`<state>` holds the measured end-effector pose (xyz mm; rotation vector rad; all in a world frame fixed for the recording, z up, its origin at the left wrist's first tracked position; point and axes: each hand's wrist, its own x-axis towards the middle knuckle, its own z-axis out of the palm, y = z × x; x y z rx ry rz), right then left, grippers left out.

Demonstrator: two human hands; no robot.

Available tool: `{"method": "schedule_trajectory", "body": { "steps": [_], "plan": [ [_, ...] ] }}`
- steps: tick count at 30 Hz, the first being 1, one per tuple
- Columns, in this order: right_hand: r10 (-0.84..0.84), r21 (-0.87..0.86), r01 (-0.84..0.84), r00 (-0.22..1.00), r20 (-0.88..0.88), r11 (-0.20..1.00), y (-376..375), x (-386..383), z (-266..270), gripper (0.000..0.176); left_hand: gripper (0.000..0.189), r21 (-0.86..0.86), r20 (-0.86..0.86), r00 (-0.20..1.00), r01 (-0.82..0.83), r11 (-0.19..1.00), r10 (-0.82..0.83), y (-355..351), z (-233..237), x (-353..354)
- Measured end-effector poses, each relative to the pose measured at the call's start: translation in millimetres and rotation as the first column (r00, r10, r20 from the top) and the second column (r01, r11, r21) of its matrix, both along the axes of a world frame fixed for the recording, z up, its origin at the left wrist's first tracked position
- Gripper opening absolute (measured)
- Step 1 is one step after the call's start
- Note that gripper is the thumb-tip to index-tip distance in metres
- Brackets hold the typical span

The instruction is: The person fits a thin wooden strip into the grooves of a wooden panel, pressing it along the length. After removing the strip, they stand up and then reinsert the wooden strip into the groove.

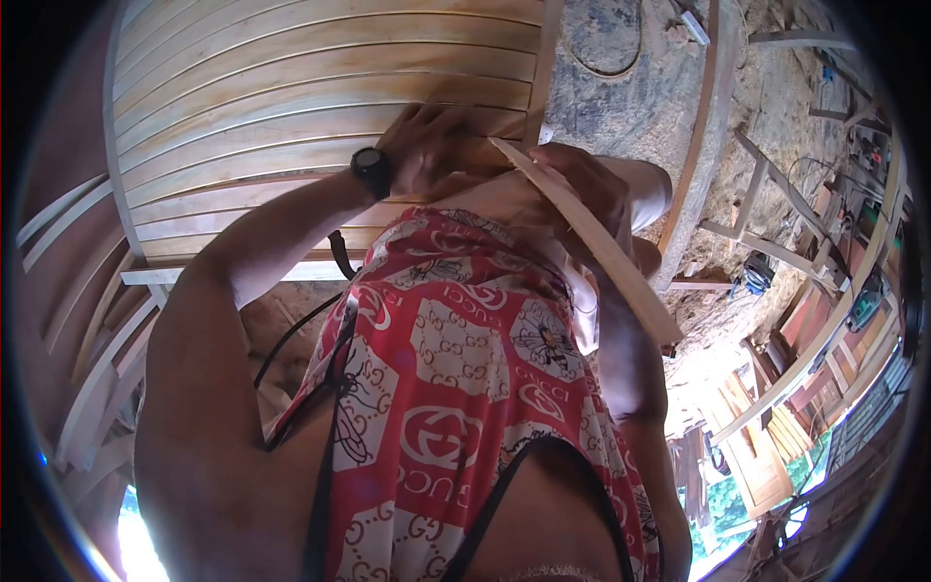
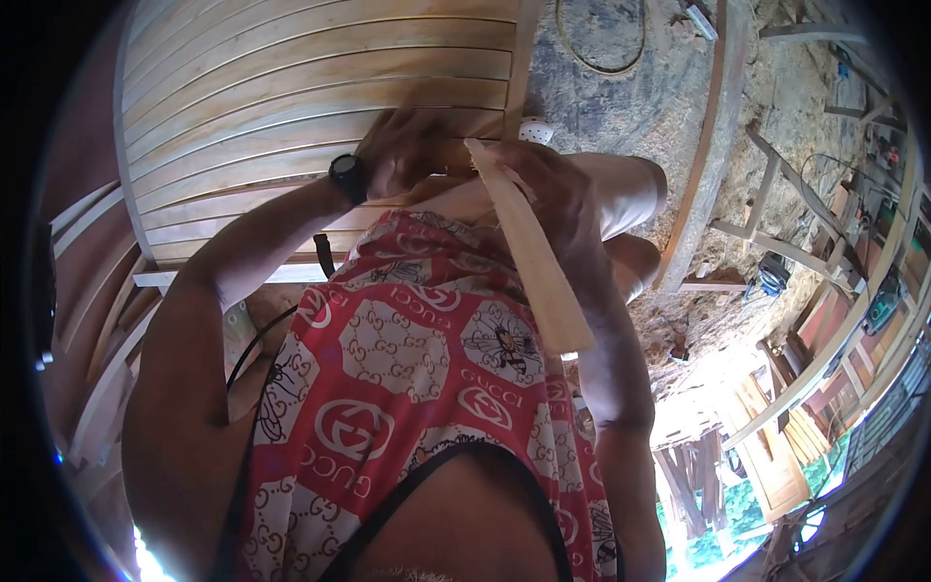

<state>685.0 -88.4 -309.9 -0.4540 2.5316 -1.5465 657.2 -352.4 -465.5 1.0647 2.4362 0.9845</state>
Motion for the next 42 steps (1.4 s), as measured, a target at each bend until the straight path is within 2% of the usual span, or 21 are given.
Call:
{"method": "schedule_trajectory", "body": {
  "steps": [1, 3, 5, 7, 9, 12, 14, 19, 21, 22, 24, 25, 28, 30, 34, 36, 40, 42],
  "plan": [
    [0.015, -0.005, -0.015, 1.000, 0.012, 1.000, 1.2, 0.4, -2.6, 0.059, 0.055, 0.001, 0.005, 1.000, 0.007, 1.000, -0.007, 0.0, 0.0, 3.7],
    [0.024, -0.009, -0.024, 0.999, 0.027, 1.000, 3.4, 2.2, -7.2, 0.056, 0.046, 0.019, -0.140, 0.989, -0.043, 0.999, 0.045, -0.3, -7.0, 13.9],
    [0.025, 0.062, -0.025, 1.000, -0.001, 0.998, 5.1, 4.5, -7.8, 0.047, 0.045, 0.031, -0.133, 0.990, -0.044, 0.999, 0.048, -3.6, -14.9, 20.5],
    [0.003, 0.053, -0.004, 1.000, 0.029, 0.999, 3.5, 7.2, -5.5, 0.043, 0.044, 0.042, -0.124, 0.991, -0.054, 0.998, 0.059, -3.4, -22.3, 30.2],
    [-0.007, 0.040, 0.005, 0.998, 0.058, 0.999, 2.2, 7.3, -4.6, 0.039, 0.048, -0.010, -0.221, 0.971, -0.090, 0.996, 0.086, -2.2, -25.9, 38.2],
    [0.032, 0.037, -0.032, 0.999, -0.013, 0.999, 2.0, 3.8, -2.2, 0.034, 0.050, -0.003, -0.234, 0.964, -0.128, 0.992, 0.124, 1.1, -24.3, 41.9],
    [-0.024, -0.046, 0.018, 0.992, -0.122, 0.999, 0.7, 1.6, 4.7, 0.030, 0.048, 0.004, -0.225, 0.965, -0.137, 0.991, 0.135, 2.1, -20.8, 42.8],
    [-0.109, -0.070, 0.098, 0.978, -0.177, 0.993, 22.3, -1.0, 16.1, 0.021, 0.040, -0.006, -0.267, 0.960, -0.091, 0.996, 0.086, -0.1, -23.8, 37.6],
    [-0.154, -0.077, 0.145, 0.981, -0.120, 0.986, 33.1, 2.7, 26.6, 0.019, 0.037, -0.248, -0.294, 0.956, -0.095, 0.964, 0.018, 7.4, -23.4, 40.5],
    [-0.170, -0.081, 0.161, 0.978, -0.123, 0.984, 37.6, 7.2, 30.5, 0.019, 0.037, -0.250, -0.297, 0.955, -0.080, 0.965, 0.002, 8.4, -19.2, 43.3],
    [-0.203, -0.105, 0.184, 0.955, -0.217, 0.977, 45.3, 14.1, 33.9, 0.016, 0.037, -0.179, -0.285, 0.958, -0.094, 0.979, 0.040, 3.6, -13.9, 35.9],
    [-0.213, -0.065, 0.203, 0.952, -0.222, 0.977, 50.8, 22.5, 33.7, 0.015, 0.037, -0.179, -0.271, 0.963, -0.057, 0.982, 0.006, 0.3, -14.5, 40.2],
    [-0.232, -0.057, 0.225, 0.953, -0.194, 0.973, 60.3, 44.0, 33.8, 0.014, 0.034, -0.134, -0.269, 0.963, -0.052, 0.990, 0.014, -2.1, -19.2, 33.7],
    [-0.284, -0.084, 0.274, 0.946, -0.155, 0.958, 55.7, 58.9, 22.7, 0.014, 0.032, -0.123, -0.254, 0.961, -0.143, 0.982, 0.108, -2.7, -20.0, 40.0],
    [-0.358, -0.162, 0.342, 0.930, -0.085, 0.926, 40.3, 75.0, -1.1, 0.015, 0.031, -0.111, -0.294, 0.952, -0.122, 0.986, 0.084, -2.7, -21.1, 36.7],
    [-0.275, -0.102, 0.266, 0.958, -0.085, 0.959, 36.7, 77.1, -5.5, 0.016, 0.031, -0.094, -0.333, 0.938, -0.130, 0.987, 0.092, -2.2, -21.5, 33.7],
    [-0.314, -0.109, 0.311, 0.949, -0.019, 0.944, 25.2, 83.6, -14.3, 0.018, 0.031, -0.100, -0.358, 0.931, -0.115, 0.988, 0.072, -3.3, -21.3, 33.3],
    [-0.281, -0.115, 0.276, 0.959, -0.029, 0.954, 18.4, 81.0, -22.8, 0.020, 0.036, -0.034, -0.362, 0.924, -0.142, 0.989, 0.120, -2.7, -22.3, 32.6]
  ]
}}
